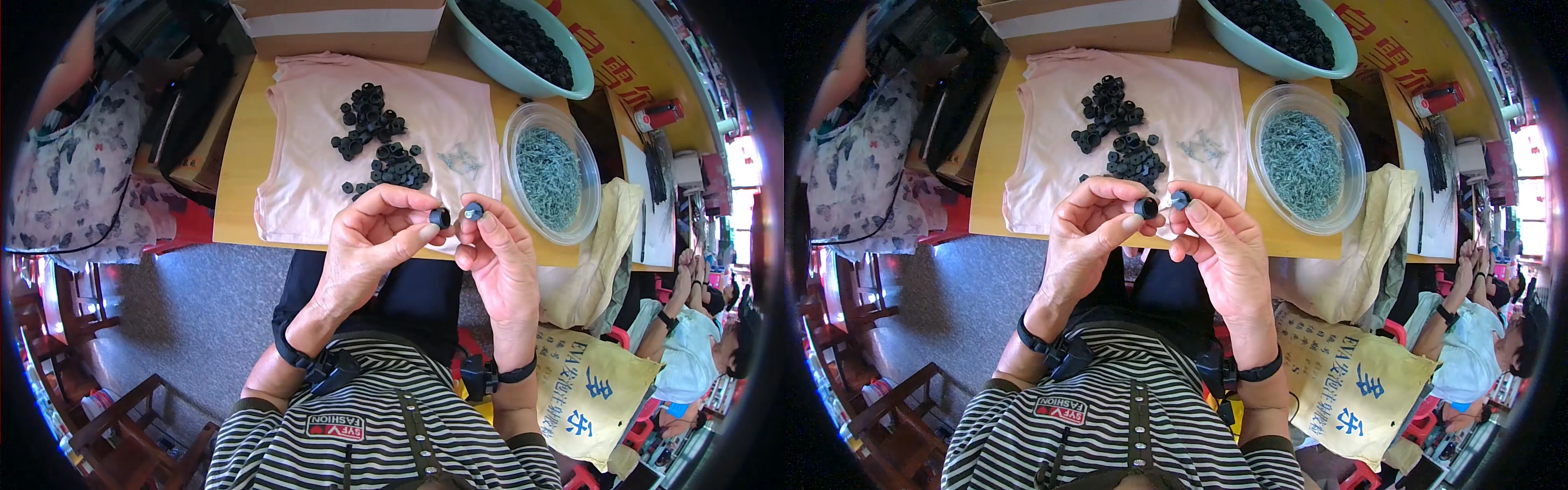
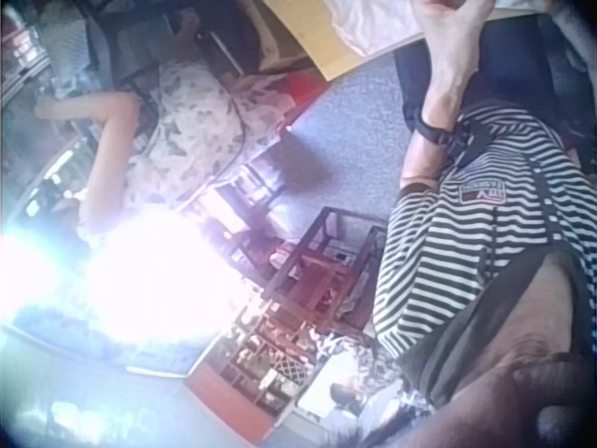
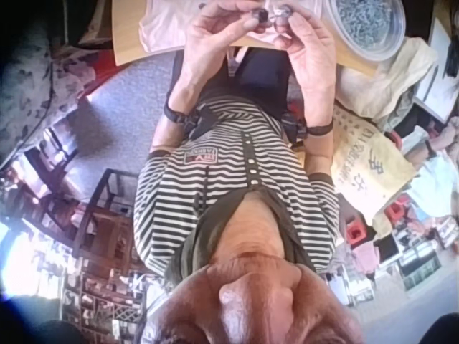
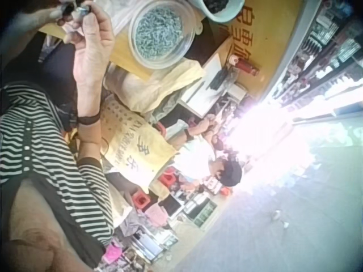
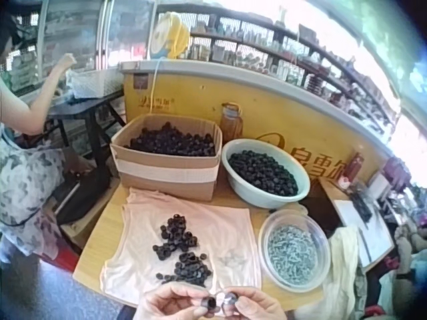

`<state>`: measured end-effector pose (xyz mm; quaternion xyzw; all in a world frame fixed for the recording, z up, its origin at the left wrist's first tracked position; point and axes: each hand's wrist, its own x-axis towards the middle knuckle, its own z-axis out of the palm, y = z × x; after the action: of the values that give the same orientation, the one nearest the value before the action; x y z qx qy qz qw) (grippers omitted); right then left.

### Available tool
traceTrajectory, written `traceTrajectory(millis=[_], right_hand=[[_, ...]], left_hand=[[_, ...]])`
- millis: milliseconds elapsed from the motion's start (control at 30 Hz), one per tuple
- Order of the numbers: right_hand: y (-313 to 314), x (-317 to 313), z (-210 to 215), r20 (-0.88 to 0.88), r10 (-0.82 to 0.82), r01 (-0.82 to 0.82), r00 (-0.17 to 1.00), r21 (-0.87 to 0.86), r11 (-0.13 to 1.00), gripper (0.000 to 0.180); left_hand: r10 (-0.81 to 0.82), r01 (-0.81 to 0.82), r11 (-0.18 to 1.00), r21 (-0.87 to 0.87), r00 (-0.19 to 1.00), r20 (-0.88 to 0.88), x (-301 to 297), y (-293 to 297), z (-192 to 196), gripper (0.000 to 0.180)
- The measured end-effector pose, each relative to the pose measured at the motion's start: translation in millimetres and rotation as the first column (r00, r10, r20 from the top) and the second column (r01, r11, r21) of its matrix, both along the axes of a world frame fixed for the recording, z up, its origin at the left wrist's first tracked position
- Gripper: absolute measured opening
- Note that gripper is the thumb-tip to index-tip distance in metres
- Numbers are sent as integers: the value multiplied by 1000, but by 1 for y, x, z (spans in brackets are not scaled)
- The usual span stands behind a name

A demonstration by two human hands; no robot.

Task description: Assembling small black plastic components with blue plastic inserts.

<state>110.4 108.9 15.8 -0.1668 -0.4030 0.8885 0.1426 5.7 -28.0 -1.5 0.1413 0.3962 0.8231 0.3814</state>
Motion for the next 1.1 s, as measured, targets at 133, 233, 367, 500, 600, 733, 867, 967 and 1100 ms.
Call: traceTrajectory(millis=[133,233,367,500,600,733,867,967,1100], right_hand=[[-3,0,7,36,-64,57,997,156,986,28],[-12,-1,16,40,-146,107,988,502,859,24],[-17,-2,17,-21,-189,142,982,742,655,20],[-20,-4,20,-12,-201,126,979,816,564,19],[-20,-4,21,-9,-219,131,976,826,548,19],[-20,-4,18,-8,-236,127,972,861,492,19],[-20,-3,18,19,-260,95,965,903,420,21],[-20,-3,15,-54,-258,132,965,945,298,24],[-19,-3,14,-89,-222,131,971,975,181,25]], left_hand=[[49,-45,997,64,997,-61,1,2,-6,21],[15,-10,994,108,999,-45,-1,1,-9,21],[43,-34,987,156,998,-49,1,2,-16,22],[45,-36,989,146,997,-57,0,3,-15,22],[61,-47,990,131,993,-105,0,4,-12,22],[59,-35,989,142,984,-165,-1,5,-16,22],[63,-35,990,137,976,-210,-1,4,-18,23],[77,-46,991,122,963,-260,-1,5,-18,22],[71,-48,995,93,963,-259,-2,4,-19,21]])
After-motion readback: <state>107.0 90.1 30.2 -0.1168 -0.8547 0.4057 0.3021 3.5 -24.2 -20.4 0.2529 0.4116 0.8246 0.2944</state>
